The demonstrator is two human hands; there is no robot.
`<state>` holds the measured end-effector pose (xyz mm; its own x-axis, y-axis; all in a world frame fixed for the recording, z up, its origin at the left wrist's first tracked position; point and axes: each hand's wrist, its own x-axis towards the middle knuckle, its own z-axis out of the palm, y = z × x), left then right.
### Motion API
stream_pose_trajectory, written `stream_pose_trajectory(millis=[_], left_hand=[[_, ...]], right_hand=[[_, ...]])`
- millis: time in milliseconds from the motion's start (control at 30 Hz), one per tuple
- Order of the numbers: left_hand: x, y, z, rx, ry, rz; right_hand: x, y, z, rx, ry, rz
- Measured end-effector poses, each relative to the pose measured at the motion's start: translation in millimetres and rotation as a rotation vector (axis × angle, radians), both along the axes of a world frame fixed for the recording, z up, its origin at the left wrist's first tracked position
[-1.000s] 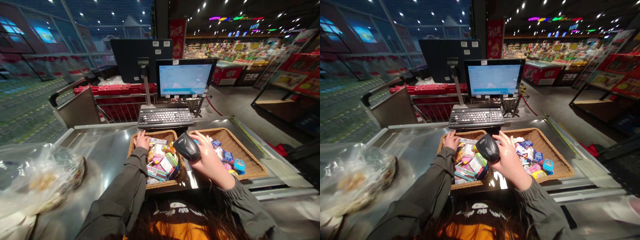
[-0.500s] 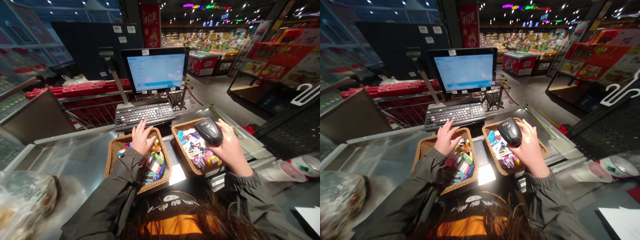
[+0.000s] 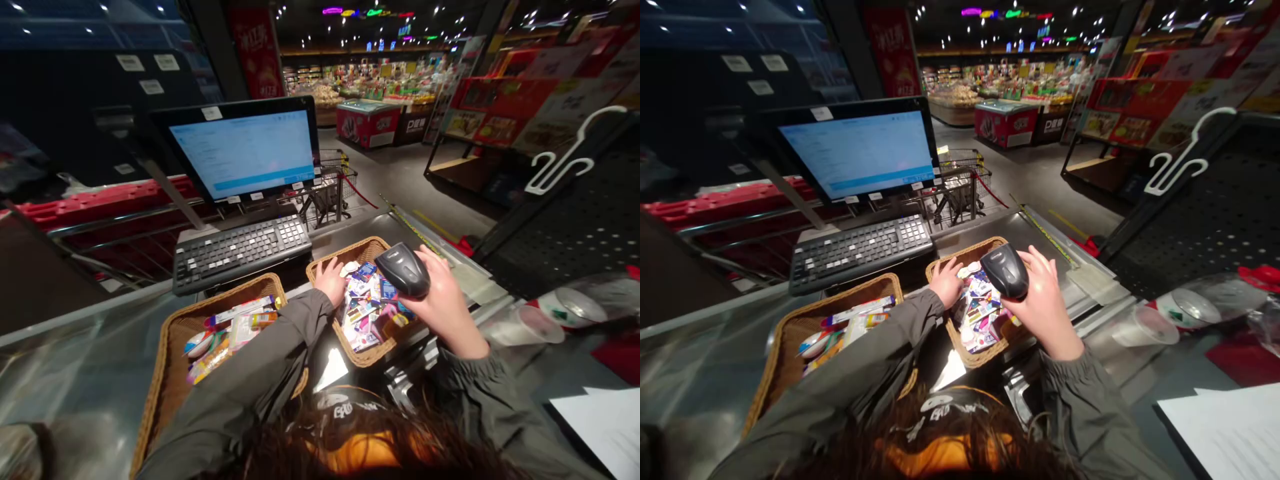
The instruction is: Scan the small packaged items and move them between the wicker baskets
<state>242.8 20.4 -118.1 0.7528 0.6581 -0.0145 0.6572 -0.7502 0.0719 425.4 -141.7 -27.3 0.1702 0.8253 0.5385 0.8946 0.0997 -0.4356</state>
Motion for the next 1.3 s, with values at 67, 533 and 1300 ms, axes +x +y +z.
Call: stream_pose_trajectory(millis=[67, 533, 1300], left_hand=[[18.4, 8.1, -10.8, -0.012, 0.026, 0.016], [76.4, 5.2, -49.8, -0.042, 0.199, 0.084], [71.7, 2.9, -47.1, -0.191, 0.055, 0.196]], right_hand=[[5.3, 3.5, -0.8, -0.016, 0.009, 0.005], [35.2, 24.9, -9.3, -0.060, 0.066, 0.019], [35.3, 20.1, -10.2, -0.038, 0.088, 0.025]])
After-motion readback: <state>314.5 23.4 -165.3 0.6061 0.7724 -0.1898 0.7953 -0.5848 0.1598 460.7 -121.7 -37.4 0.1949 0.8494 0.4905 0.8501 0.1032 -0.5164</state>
